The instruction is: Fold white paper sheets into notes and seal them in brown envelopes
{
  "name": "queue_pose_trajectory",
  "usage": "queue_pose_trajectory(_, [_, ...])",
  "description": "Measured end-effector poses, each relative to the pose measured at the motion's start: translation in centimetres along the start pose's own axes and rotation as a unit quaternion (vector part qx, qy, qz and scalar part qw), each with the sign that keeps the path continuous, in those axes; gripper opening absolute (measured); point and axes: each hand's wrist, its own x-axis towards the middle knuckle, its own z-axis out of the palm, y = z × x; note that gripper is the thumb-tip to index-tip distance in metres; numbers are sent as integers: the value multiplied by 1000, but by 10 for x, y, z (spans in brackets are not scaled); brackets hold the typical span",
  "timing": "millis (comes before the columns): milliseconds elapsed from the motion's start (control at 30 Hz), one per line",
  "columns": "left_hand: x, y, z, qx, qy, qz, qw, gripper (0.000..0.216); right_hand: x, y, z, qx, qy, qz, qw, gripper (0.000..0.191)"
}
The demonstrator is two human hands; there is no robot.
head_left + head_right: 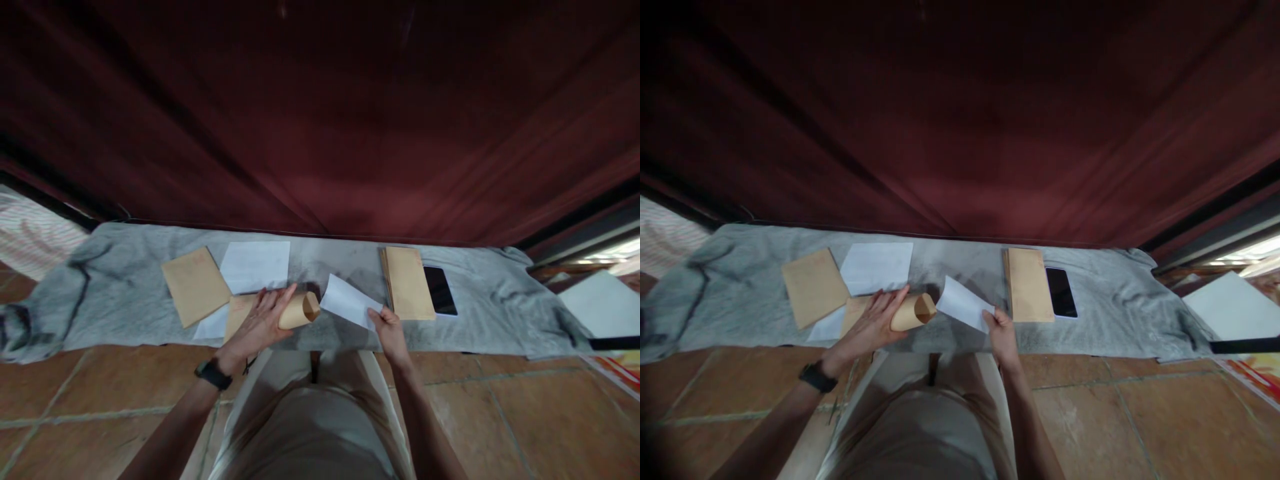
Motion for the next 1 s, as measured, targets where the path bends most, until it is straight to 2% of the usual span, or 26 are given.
queue_pose_trajectory(100, [0, -1, 3, -8, 3, 3, 1000, 108, -10, -12, -5, 26, -12, 24, 999, 44])
queue_pose_trajectory(267, [-2, -1, 6, -2, 6, 3, 1000, 108, -15, -24, -5, -30, -76, -32, 996, 25])
queue_pose_trajectory(467, [-3, 3, 2, 26, -3, 19, 999, 110, -12, -20, -5, -120, -132, -79, 981, 35])
queue_pose_trajectory(600, [-3, 5, 3, 49, 9, 37, 998, 109, -10, -24, -6, -171, -166, -88, 967, 30])
queue_pose_trajectory(700, [-2, 8, 5, 61, 16, 51, 997, 107, -9, -28, -3, -198, -153, -92, 964, 26])
queue_pose_trajectory(1000, [9, 30, 2, 44, 37, 79, 995, 99, -26, -28, 35, -236, -122, -139, 954, 41])
